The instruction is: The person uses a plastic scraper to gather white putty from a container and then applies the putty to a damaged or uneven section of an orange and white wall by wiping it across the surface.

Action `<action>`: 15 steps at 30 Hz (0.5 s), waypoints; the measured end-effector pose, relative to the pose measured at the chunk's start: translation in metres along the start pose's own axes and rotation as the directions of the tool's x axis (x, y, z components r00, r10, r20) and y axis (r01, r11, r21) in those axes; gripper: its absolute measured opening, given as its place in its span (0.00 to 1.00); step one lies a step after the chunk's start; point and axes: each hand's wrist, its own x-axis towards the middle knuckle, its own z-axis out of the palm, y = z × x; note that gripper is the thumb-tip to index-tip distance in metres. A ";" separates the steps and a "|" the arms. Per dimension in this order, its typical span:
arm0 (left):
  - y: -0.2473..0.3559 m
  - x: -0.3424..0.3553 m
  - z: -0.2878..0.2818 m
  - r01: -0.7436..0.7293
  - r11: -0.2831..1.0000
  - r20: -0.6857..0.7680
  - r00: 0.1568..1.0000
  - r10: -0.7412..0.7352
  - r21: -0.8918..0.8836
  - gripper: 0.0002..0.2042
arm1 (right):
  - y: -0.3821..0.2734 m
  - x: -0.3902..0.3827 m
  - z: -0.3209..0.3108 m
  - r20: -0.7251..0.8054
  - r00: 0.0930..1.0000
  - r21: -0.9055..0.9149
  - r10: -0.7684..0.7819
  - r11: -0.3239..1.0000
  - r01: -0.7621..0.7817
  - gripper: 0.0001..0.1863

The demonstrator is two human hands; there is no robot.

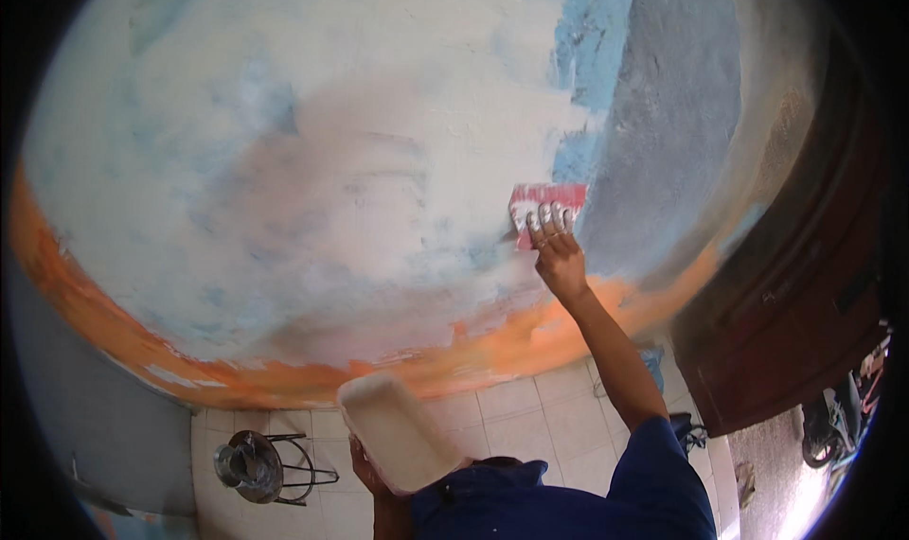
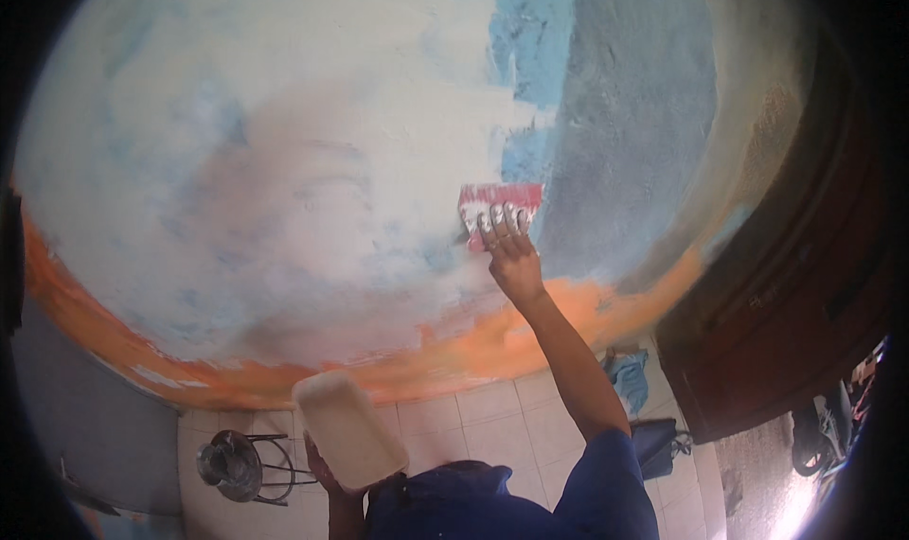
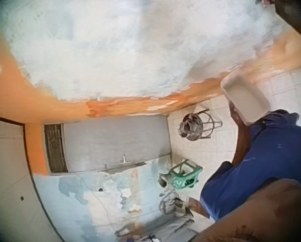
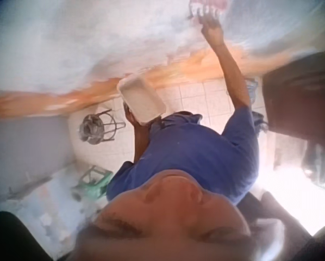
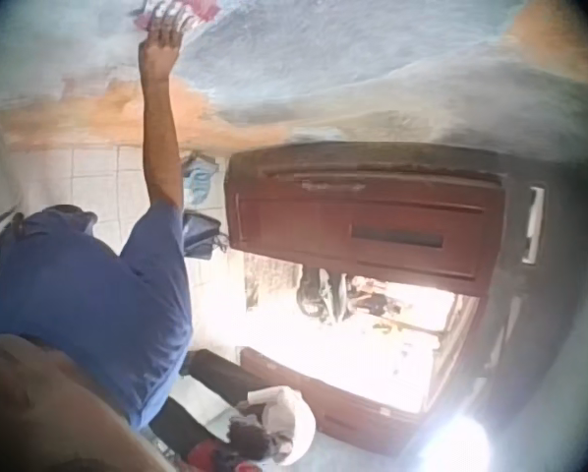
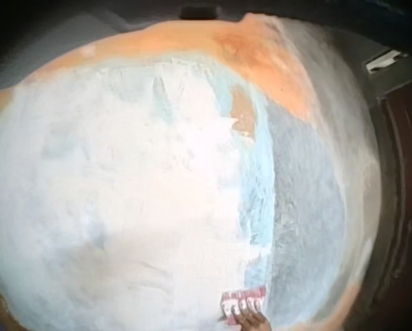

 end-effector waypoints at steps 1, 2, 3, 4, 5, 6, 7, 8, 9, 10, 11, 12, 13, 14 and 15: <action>-0.001 0.002 0.000 0.019 1.000 -0.017 1.000 -0.019 0.012 0.25 | -0.004 -0.025 0.006 0.064 0.997 0.019 0.033 0.999 -0.034 0.34; -0.004 0.005 0.002 0.030 0.999 -0.023 0.999 -0.029 0.018 0.24 | -0.006 -0.043 0.008 0.117 0.992 0.034 0.055 0.998 -0.059 0.30; -0.004 0.004 0.001 0.048 0.999 -0.044 0.998 -0.047 0.013 0.25 | -0.014 -0.061 0.008 0.155 0.986 0.040 0.055 0.997 -0.062 0.29; -0.004 0.003 0.002 0.068 0.998 -0.060 0.996 -0.067 0.007 0.25 | -0.021 -0.077 0.003 0.190 0.980 0.041 0.056 0.997 -0.065 0.29; -0.004 0.005 0.003 0.079 0.997 -0.068 0.995 -0.079 0.002 0.25 | -0.026 -0.088 -0.007 0.156 0.986 0.066 0.060 0.995 -0.071 0.28; -0.004 0.005 0.005 0.054 0.999 -0.077 0.996 -0.053 0.011 0.25 | -0.032 -0.099 -0.020 0.125 0.990 0.093 0.063 0.993 -0.075 0.28; -0.005 0.005 0.009 0.028 0.999 -0.081 0.996 -0.027 0.017 0.25 | -0.032 -0.097 -0.031 0.091 0.994 0.116 0.065 0.990 -0.075 0.28; -0.007 0.004 0.009 0.009 1.000 -0.093 0.996 -0.007 0.022 0.25 | -0.028 -0.081 -0.042 0.037 0.995 0.060 0.089 0.994 -0.091 0.28; -0.009 0.006 0.003 0.018 1.000 -0.073 0.997 -0.016 0.024 0.25 | -0.020 -0.058 -0.054 -0.010 0.993 0.006 0.116 0.993 -0.116 0.28; -0.009 0.006 -0.010 0.030 0.999 -0.066 0.997 -0.027 0.032 0.25 | -0.016 -0.036 -0.065 -0.048 0.988 -0.038 0.148 0.988 -0.149 0.28; -0.008 0.005 -0.017 0.037 0.998 -0.055 0.998 -0.035 0.042 0.25 | -0.013 -0.008 -0.076 -0.136 0.981 -0.027 0.141 0.989 -0.146 0.29; -0.008 0.004 -0.014 0.038 0.998 -0.051 0.998 -0.035 0.046 0.25 | -0.005 0.021 -0.079 -0.209 0.971 -0.050 0.114 0.991 -0.127 0.30; -0.008 0.002 -0.011 0.036 0.998 -0.048 0.998 -0.033 0.050 0.25 | 0.003 0.049 -0.081 -0.278 0.957 -0.071 0.087 0.991 -0.111 0.31; -0.009 0.003 -0.007 0.043 0.998 -0.038 0.998 -0.041 0.050 0.24 | 0.012 0.068 -0.083 -0.317 0.948 -0.131 0.040 0.988 -0.086 0.32; -0.012 0.004 -0.007 0.014 0.994 -0.019 1.000 -0.012 0.107 0.25 | 0.022 0.075 -0.079 -0.300 0.954 -0.126 0.027 0.990 -0.067 0.33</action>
